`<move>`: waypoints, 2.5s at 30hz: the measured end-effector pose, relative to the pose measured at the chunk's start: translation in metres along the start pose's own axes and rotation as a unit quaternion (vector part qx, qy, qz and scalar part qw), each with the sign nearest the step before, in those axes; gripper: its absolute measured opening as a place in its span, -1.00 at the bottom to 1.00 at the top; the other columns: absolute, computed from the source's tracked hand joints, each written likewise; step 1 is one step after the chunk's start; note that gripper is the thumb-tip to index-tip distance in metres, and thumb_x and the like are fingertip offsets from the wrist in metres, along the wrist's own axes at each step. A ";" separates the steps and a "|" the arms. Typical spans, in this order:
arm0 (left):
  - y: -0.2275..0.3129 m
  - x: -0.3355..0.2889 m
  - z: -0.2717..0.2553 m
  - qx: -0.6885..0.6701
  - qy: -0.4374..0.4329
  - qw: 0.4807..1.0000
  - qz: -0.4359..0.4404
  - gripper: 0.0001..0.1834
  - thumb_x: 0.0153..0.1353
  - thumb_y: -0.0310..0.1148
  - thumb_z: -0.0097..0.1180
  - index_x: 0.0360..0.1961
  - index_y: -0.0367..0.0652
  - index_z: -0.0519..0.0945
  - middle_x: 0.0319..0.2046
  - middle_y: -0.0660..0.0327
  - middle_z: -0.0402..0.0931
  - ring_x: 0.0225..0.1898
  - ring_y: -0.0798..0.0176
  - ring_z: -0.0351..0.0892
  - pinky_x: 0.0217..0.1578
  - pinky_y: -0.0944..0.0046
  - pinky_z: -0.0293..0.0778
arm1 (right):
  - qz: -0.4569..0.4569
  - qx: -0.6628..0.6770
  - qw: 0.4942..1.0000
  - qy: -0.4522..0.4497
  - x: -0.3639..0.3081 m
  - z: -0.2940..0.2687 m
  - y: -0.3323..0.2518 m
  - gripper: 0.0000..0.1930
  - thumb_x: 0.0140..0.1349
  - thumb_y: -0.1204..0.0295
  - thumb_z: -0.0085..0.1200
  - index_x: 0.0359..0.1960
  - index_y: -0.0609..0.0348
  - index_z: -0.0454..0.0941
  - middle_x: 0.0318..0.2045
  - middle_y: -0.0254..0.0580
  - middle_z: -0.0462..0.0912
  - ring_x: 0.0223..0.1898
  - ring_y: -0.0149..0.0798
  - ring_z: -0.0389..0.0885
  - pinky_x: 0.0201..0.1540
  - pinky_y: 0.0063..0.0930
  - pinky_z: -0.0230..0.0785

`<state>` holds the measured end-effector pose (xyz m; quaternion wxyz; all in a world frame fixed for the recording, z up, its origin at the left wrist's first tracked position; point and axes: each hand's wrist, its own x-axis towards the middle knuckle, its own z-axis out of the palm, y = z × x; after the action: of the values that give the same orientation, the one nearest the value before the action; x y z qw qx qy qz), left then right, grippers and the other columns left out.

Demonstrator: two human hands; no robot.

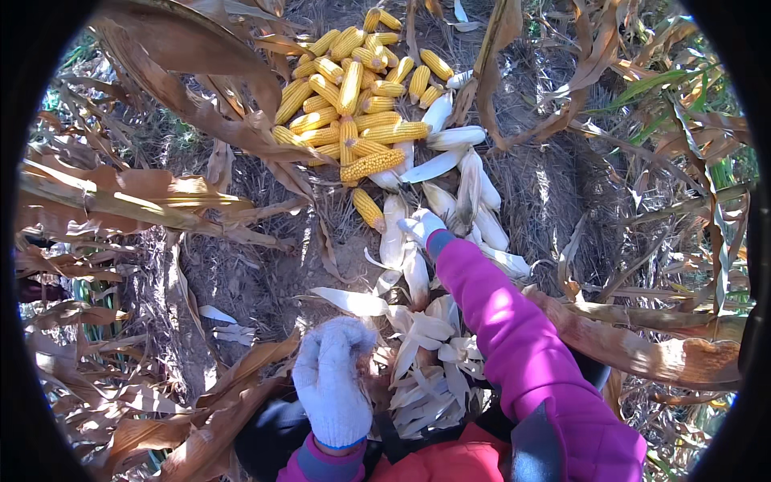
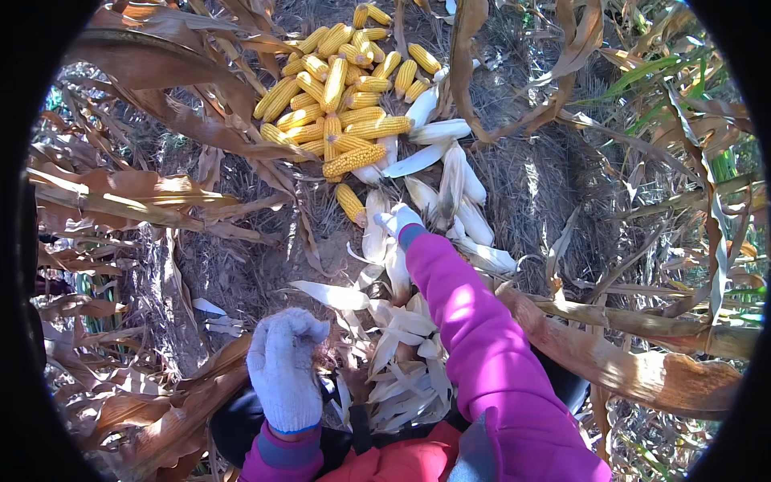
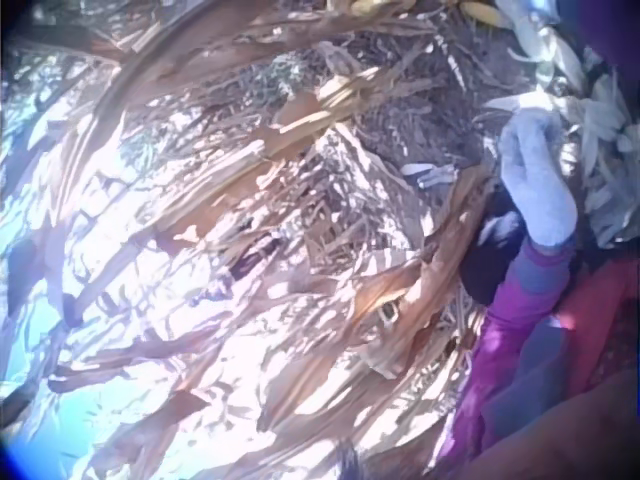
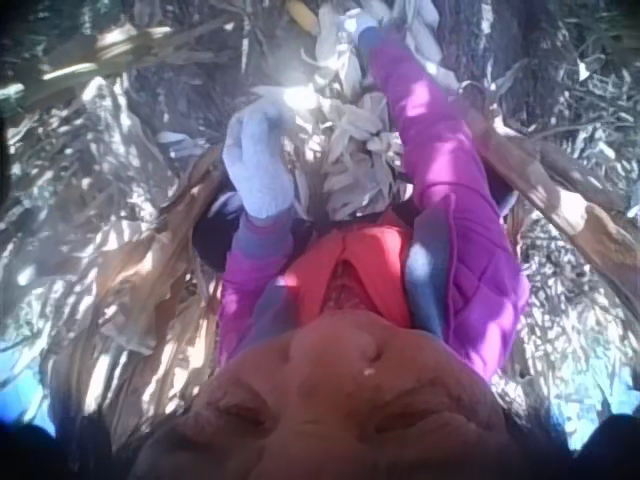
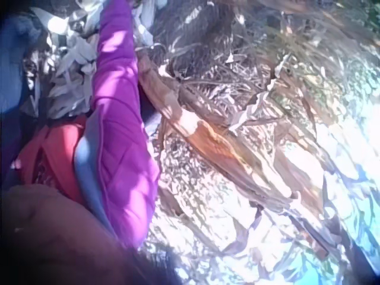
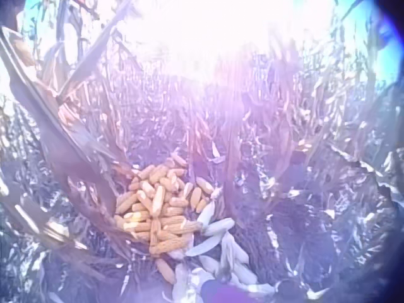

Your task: The person sits in a cornfield and repeatedly shucks corn cobs by hand, removing the husks and adding the cleaned cobs to a growing pile on the ground.

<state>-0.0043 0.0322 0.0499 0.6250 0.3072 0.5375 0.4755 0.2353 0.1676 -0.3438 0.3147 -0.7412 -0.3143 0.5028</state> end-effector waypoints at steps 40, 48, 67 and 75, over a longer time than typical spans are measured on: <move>-0.066 0.007 -0.019 -0.033 0.040 0.973 -0.226 -0.68 0.47 -0.18 0.00 -0.03 -0.26 0.52 -0.11 0.12 0.53 -0.13 0.21 0.58 -0.11 0.17 0.63 | -0.095 0.418 0.903 -0.025 -0.145 0.044 -0.104 -0.78 0.25 0.45 0.22 -0.12 0.22 0.53 -0.37 -0.34 0.60 -0.43 -0.40 0.59 -0.38 -0.50 0.49; -0.101 0.047 -0.033 -0.210 -0.018 0.935 -0.285 -0.36 0.49 0.16 -0.30 0.17 -0.21 0.45 -0.04 0.03 0.55 -0.08 0.05 0.63 -0.04 -0.01 0.65 | -0.134 0.377 0.887 -0.229 -0.290 -0.020 -0.204 -0.83 0.26 0.48 0.18 -0.17 0.28 0.69 -0.28 -0.24 0.72 -0.29 -0.39 0.69 -0.19 -0.53 0.52; -0.195 0.055 -0.062 -0.472 -0.409 0.732 -0.273 -0.45 0.39 -0.03 -0.05 0.25 -0.17 0.39 0.09 0.07 0.52 0.02 0.10 0.52 0.08 0.13 0.47 | -0.248 0.168 0.929 -0.218 -0.380 0.009 -0.132 -0.72 0.33 0.38 0.02 -0.04 0.30 0.60 -0.21 -0.15 0.71 -0.17 -0.31 0.67 -0.07 -0.45 0.48; -0.167 0.041 -0.046 -0.013 0.094 0.993 -0.067 -0.40 0.32 -0.04 0.12 0.23 -0.23 0.37 -0.04 0.04 0.57 -0.23 0.14 0.63 -0.19 0.22 0.64 | -0.420 0.071 0.887 -0.178 -0.487 0.019 -0.147 -0.71 0.40 0.22 -0.01 0.03 0.09 0.44 -0.46 0.06 0.57 -0.34 0.13 0.66 -0.31 -0.14 0.48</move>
<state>-0.0056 0.0045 -0.1254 0.6062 0.2157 0.6070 0.4664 0.0505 -0.1218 0.0319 0.4870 -0.4132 -0.6107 0.4681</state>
